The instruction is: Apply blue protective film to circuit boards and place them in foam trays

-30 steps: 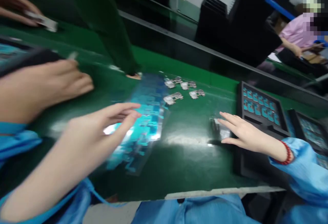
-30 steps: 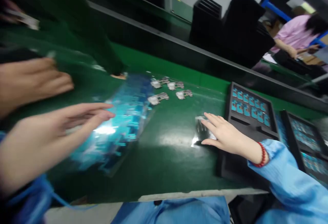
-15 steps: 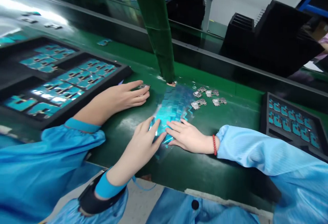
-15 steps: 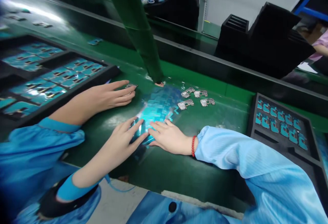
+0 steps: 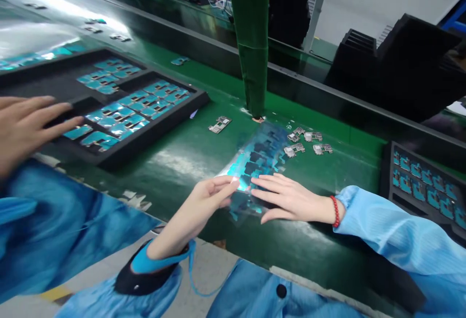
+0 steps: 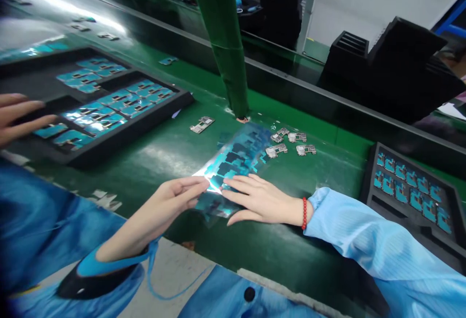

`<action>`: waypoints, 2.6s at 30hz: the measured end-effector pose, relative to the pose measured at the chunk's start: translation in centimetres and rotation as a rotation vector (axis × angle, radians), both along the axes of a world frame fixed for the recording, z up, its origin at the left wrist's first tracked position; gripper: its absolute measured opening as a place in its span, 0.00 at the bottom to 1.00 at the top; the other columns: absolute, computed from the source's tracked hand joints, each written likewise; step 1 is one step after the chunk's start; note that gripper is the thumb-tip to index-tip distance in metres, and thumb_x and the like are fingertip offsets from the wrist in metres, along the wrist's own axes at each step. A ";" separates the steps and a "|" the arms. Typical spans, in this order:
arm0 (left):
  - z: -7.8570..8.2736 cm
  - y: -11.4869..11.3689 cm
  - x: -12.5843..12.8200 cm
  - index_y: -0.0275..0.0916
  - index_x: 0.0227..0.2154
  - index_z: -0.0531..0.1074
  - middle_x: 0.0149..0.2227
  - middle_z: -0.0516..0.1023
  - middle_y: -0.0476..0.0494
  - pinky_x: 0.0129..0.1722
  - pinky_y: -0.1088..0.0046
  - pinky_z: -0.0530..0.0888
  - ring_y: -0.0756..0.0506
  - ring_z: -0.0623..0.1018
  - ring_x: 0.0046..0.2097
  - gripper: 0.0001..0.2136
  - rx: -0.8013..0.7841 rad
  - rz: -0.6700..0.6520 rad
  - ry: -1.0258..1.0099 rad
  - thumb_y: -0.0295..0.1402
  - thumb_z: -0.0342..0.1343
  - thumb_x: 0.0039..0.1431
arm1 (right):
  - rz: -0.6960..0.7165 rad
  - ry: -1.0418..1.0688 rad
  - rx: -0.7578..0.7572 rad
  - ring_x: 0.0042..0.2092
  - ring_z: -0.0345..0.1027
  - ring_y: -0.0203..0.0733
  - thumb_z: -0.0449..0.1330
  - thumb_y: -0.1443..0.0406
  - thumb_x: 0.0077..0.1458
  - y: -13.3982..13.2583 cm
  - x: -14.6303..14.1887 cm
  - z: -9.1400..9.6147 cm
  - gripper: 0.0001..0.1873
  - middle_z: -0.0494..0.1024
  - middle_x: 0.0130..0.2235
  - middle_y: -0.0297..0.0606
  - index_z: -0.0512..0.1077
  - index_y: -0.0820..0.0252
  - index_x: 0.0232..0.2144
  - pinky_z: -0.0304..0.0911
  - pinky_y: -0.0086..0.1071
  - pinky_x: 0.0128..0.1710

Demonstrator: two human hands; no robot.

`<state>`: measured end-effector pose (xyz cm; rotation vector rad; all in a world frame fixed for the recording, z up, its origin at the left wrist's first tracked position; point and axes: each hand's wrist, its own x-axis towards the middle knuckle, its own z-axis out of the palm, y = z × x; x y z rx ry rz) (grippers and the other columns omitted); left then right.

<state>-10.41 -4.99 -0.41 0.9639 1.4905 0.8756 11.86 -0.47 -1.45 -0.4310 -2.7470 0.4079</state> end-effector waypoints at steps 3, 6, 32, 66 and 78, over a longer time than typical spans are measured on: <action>0.1 -0.8 1.6 0.38 0.33 0.73 0.26 0.73 0.49 0.31 0.74 0.73 0.49 0.72 0.29 0.23 -0.037 0.114 -0.185 0.48 0.68 0.38 | -0.134 0.132 -0.139 0.62 0.60 0.51 0.55 0.48 0.60 -0.2 -0.8 0.5 0.33 0.68 0.60 0.53 0.65 0.67 0.57 0.60 0.44 0.61; 0.3 -1.4 2.8 0.38 0.35 0.71 0.27 0.73 0.50 0.34 0.75 0.74 0.50 0.74 0.30 0.24 -0.057 0.184 -0.326 0.46 0.70 0.37 | -0.247 0.243 -0.187 0.54 0.69 0.45 0.51 0.57 0.66 -0.1 -1.9 0.5 0.21 0.75 0.52 0.51 0.70 0.67 0.52 0.67 0.39 0.55; 0.0 -1.3 2.8 0.36 0.27 0.79 0.32 0.83 0.35 0.43 0.61 0.78 0.36 0.81 0.40 0.22 -0.039 0.129 -0.249 0.53 0.64 0.40 | -0.174 0.279 -0.290 0.51 0.72 0.42 0.51 0.64 0.66 -1.2 -1.9 1.6 0.11 0.78 0.49 0.45 0.73 0.60 0.39 0.65 0.38 0.54; -0.4 8.1 10.6 0.28 0.47 0.72 0.50 0.73 0.21 0.57 0.42 0.61 0.23 0.68 0.57 0.23 0.566 -0.425 0.602 0.40 0.45 0.59 | -0.979 0.477 -0.264 0.31 0.71 0.38 0.60 0.63 0.58 -4.1 11.9 4.1 0.08 0.78 0.29 0.37 0.74 0.60 0.28 0.67 0.31 0.34; -3.1 11.9 9.1 0.40 0.32 0.71 0.37 0.75 0.35 0.50 0.50 0.68 0.31 0.74 0.46 0.13 0.528 -0.365 0.576 0.44 0.56 0.49 | -0.970 0.484 -0.252 0.30 0.71 0.39 0.60 0.61 0.59 -3.9 12.5 2.4 0.09 0.78 0.28 0.36 0.75 0.58 0.28 0.68 0.34 0.36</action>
